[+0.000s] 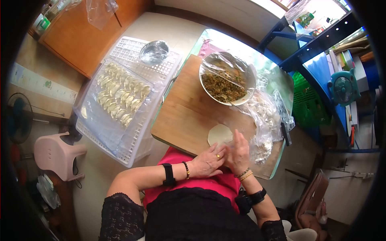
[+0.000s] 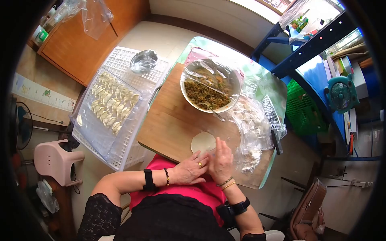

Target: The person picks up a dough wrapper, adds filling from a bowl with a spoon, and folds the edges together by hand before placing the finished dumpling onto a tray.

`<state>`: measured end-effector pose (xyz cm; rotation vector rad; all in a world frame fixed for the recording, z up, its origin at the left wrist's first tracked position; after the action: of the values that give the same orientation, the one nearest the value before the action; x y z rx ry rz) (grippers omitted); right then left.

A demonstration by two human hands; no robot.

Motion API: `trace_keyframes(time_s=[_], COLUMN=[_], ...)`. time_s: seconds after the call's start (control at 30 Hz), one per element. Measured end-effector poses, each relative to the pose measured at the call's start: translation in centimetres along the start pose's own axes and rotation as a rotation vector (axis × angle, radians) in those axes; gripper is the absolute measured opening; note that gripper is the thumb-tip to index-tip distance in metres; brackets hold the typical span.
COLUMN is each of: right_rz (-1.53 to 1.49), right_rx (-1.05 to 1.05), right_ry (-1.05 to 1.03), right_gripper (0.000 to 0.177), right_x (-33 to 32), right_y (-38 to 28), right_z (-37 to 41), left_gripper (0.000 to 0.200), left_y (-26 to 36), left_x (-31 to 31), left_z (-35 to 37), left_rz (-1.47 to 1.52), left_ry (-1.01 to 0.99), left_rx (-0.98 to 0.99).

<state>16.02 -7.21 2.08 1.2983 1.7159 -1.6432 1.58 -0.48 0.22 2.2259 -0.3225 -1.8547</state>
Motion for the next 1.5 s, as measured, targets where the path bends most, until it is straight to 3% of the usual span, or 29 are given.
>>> trace_keyframes(time_s=[0.07,0.17,0.3,0.4,0.43,0.5,0.6,0.67,0.73,0.8,1.0,1.1,1.13,1.2,1.23,1.3,1.33,1.5], right_rz=[0.090,0.092,-0.137,-0.212,-0.209,-0.021,0.167,0.196,-0.142,-0.185,-0.255,-0.117,-0.122,0.119,0.222,0.035,-0.144,-0.247], right_rx=[-0.011,0.169,0.217,0.171,0.178,-0.016,-0.037,-0.051,0.215,0.149,0.236,0.038,0.043,0.082,0.072,0.182,0.276,0.280], right_ry=[-0.019,0.046,0.176,0.098,0.093,-0.004,0.019,0.098,0.112,0.181,0.111,0.056,0.055,-0.018,0.030,0.061,0.094,0.126], right_gripper=[0.072,0.073,0.073,0.071,0.071,0.070,0.075,0.076,0.074,0.073,0.070,0.069,0.069,0.072,0.081,0.084,0.087,0.084], right_x=[1.5,0.5,0.2,-0.3,-0.3,0.9,2.8,3.0,2.0,1.0,-2.0,-1.8,-1.1,0.6,0.7,0.0,-0.5,-1.0], right_y=[0.7,2.8,5.5,3.6,2.6,-0.4,-0.7,2.0,4.7,4.7,3.0,0.8,0.5,0.4,1.0,3.4,4.6,5.6], right_z=[0.0,-2.8,-3.5,-2.8,-2.7,-2.5,-3.1,-3.7,-5.1,-4.5,-0.6,0.7,1.2,2.1,1.5,-0.2,-1.1,-1.5], left_gripper=[0.062,0.059,0.057,0.057,0.057,0.057,0.059,0.061,0.062,0.063,0.063,0.059,0.059,0.057,0.057,0.056,0.056,0.056], left_y=[-0.2,-0.4,-0.7,-1.0,-1.2,-1.2,-1.8,-1.9,-2.5,-3.2,-1.7,0.0,0.1,0.2,0.1,0.1,0.0,-0.2], left_x=[-0.3,0.3,-0.8,-0.9,-1.1,-0.9,-0.2,-0.6,-1.2,-1.5,0.0,0.1,0.0,0.1,0.4,0.5,0.3,-0.6], left_z=[0.0,0.3,0.1,0.9,1.1,1.6,2.1,2.4,1.6,1.3,-0.2,-0.5,-0.6,-0.3,-0.2,0.0,-0.1,-0.3], left_rz=[0.014,0.045,0.025,0.155,0.146,0.141,0.054,0.051,0.018,-0.001,0.018,0.046,0.049,0.051,0.051,0.085,0.078,0.100], left_ry=[-0.130,0.022,0.000,-0.054,0.014,0.076,0.016,0.104,0.103,0.088,0.035,-0.022,-0.028,-0.225,-0.230,-0.017,-0.011,-0.004], left_rx=[-0.014,-0.021,-0.010,-0.057,-0.069,-0.077,-0.173,-0.165,-0.247,-0.338,-0.018,0.097,0.097,0.107,0.103,0.110,0.114,0.041])
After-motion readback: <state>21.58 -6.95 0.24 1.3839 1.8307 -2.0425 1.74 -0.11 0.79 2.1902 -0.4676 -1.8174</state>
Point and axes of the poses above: each hand's wrist, its own z-axis away from the middle knuckle, its own x-axis out of the palm, y = z × x, the point moved 2 cm from there along -z, towards the middle knuckle, and after that the axes turned 10 degrees about -z, right-handed, at the moved point
